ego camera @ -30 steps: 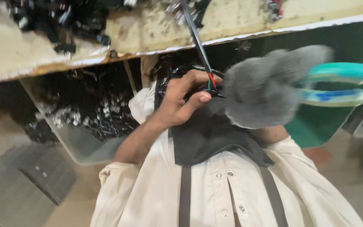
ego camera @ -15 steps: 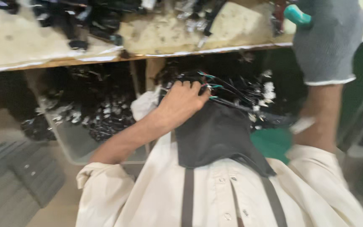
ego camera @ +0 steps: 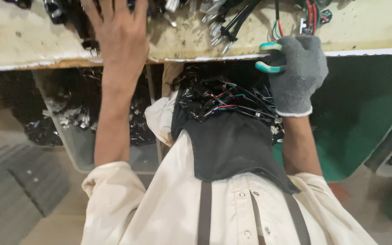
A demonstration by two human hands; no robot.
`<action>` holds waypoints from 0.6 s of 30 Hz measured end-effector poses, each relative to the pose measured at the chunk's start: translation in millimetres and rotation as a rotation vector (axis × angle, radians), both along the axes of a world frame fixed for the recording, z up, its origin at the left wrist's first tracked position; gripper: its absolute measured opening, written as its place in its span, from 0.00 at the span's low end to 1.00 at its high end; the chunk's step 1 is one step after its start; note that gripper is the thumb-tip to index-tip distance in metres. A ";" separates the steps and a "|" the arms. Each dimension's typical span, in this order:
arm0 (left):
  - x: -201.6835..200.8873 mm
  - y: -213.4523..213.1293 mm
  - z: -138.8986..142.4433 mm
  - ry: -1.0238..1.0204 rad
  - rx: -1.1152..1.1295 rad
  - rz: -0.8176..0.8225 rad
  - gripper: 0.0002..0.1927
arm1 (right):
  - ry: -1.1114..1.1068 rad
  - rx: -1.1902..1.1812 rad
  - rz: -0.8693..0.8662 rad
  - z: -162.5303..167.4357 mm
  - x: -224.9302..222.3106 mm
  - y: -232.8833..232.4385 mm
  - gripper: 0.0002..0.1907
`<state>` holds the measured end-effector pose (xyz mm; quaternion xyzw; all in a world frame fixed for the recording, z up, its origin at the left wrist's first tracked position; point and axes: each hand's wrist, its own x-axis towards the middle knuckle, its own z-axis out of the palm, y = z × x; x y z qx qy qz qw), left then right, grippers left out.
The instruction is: The person sorts through piles of black DC power cables and connectors on a workbench, picks up individual cords, and uses pliers to cut and trim the wire ends. Cut pieces and sorted plugs are placed into bins below the bench.
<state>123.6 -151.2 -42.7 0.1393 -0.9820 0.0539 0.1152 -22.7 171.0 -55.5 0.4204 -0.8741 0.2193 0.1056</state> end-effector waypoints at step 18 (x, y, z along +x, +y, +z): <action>21.2 140.2 10.2 0.277 2.031 -0.306 0.19 | -0.825 -0.477 0.283 65.3 12.7 -7.8 0.08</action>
